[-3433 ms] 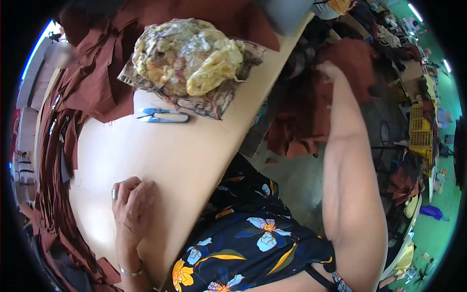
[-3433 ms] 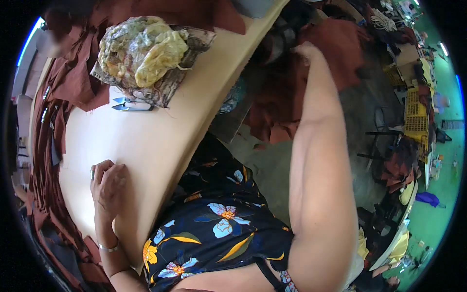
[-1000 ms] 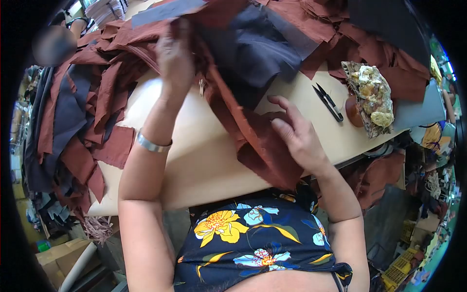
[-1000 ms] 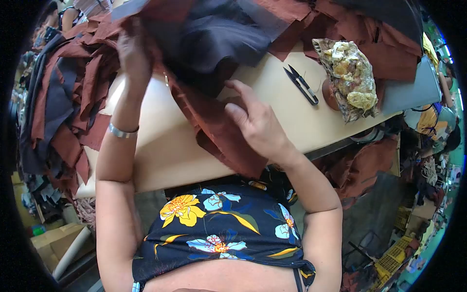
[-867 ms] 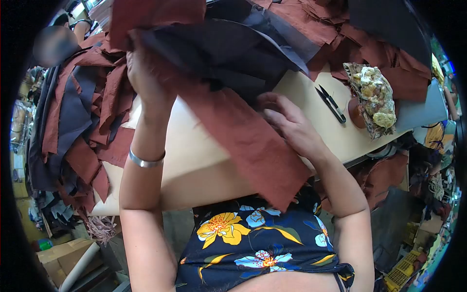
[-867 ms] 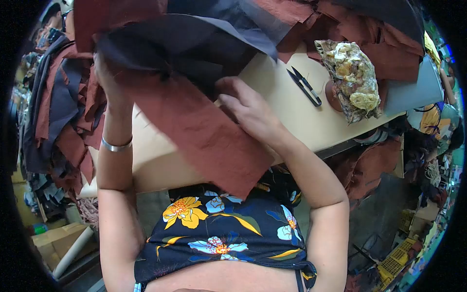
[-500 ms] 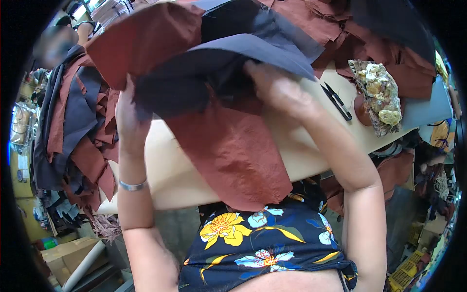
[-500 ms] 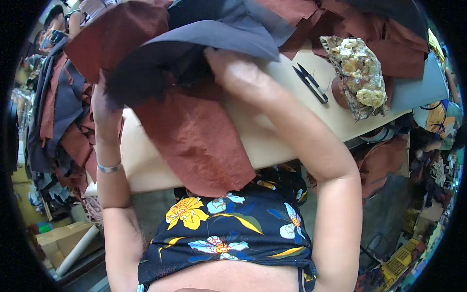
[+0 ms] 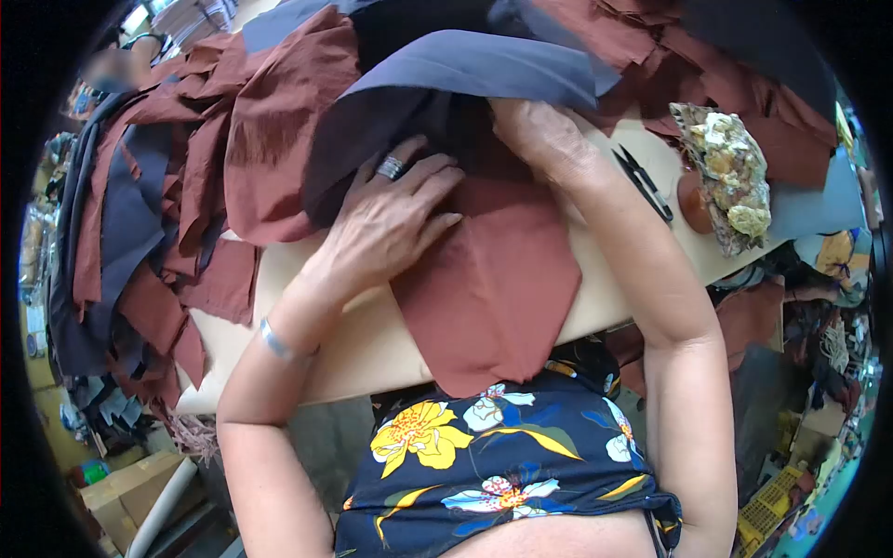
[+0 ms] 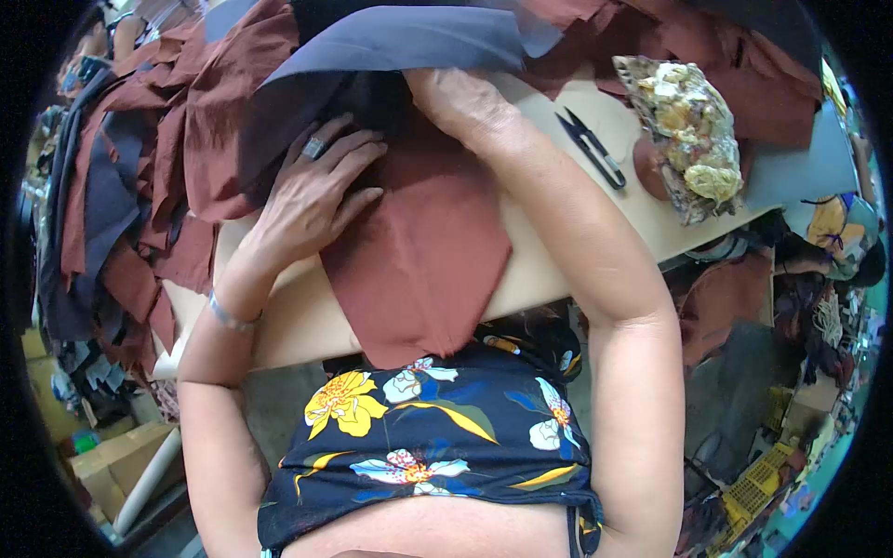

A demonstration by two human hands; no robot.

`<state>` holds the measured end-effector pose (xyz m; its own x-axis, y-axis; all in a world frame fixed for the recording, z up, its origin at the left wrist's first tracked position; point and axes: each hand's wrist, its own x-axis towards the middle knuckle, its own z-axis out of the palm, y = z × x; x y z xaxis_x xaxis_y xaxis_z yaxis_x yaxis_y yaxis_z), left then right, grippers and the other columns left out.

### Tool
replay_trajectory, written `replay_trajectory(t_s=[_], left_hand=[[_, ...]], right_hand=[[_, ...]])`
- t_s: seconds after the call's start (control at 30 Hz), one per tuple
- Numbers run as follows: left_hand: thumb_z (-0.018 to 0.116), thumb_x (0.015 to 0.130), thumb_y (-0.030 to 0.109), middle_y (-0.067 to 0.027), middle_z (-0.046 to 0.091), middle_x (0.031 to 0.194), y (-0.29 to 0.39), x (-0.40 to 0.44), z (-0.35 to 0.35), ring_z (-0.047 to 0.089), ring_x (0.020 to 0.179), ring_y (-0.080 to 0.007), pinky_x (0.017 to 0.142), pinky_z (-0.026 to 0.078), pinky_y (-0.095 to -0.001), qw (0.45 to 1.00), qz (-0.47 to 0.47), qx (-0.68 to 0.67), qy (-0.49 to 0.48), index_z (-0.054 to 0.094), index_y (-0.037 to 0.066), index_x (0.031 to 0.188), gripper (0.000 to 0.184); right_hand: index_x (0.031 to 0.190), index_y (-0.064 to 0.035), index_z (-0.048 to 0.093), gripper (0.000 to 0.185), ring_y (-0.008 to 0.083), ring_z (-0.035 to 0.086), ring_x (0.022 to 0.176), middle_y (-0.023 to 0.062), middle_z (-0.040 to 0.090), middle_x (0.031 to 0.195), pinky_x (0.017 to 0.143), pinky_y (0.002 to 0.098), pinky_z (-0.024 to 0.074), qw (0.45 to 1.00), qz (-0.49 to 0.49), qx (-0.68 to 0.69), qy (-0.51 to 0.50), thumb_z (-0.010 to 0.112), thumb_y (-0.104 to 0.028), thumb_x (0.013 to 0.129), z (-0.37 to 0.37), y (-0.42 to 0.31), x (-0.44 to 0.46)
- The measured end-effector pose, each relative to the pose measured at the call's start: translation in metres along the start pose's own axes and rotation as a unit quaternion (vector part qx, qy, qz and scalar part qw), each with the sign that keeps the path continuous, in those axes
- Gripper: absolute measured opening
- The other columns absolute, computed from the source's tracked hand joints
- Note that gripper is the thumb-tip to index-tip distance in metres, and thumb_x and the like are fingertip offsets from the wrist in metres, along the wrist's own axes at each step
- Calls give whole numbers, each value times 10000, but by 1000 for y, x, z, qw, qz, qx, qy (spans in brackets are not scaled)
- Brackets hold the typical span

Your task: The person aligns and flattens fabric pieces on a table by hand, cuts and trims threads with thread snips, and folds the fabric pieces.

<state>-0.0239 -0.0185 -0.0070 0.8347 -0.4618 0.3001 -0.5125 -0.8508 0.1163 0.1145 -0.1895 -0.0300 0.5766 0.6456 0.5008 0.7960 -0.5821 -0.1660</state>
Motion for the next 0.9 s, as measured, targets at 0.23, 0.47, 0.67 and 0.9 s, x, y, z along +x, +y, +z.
replay_trajectory(t_s=[0.23, 0.47, 0.67, 0.9], left_hand=[[585, 835, 344, -116, 371, 1419, -24, 22, 19, 257, 1339, -390, 1089, 239, -474, 991, -56, -103, -68, 425, 76, 1331, 586], [600, 822, 409, -73, 383, 1405, -28, 20, 18, 292, 1319, -389, 1024, 343, -498, 996, -26, -49, -76, 479, 150, 1288, 547], [594, 819, 452, -79, 373, 1412, -30, 19, 19, 306, 1308, -385, 1026, 337, -482, 997, -23, -40, -66, 484, 140, 1282, 569], [606, 803, 472, -107, 357, 1421, -29, 17, 19, 293, 1321, -363, 1057, 278, -464, 995, -51, -80, -42, 463, 99, 1307, 644]], right_hand=[[1118, -73, 577, 414, 263, 554, 1045, 81, 598, 1104, 895, 375, 434, 985, -34, -142, 90, 677, -107, 718, -119, -16, -60], [1360, -58, 387, 759, 242, 556, 1092, 132, 554, 1205, 938, 354, 433, 948, 295, -64, 106, 754, -154, 703, -175, 64, -133], [1346, -101, 412, 789, 282, 567, 1089, 160, 566, 1192, 928, 368, 442, 966, 229, -106, 61, 758, -220, 647, -189, 76, -109], [1326, -150, 443, 729, 328, 534, 1124, 102, 527, 1287, 937, 411, 429, 938, 237, -222, -119, 681, -357, 669, -174, 94, -56]])
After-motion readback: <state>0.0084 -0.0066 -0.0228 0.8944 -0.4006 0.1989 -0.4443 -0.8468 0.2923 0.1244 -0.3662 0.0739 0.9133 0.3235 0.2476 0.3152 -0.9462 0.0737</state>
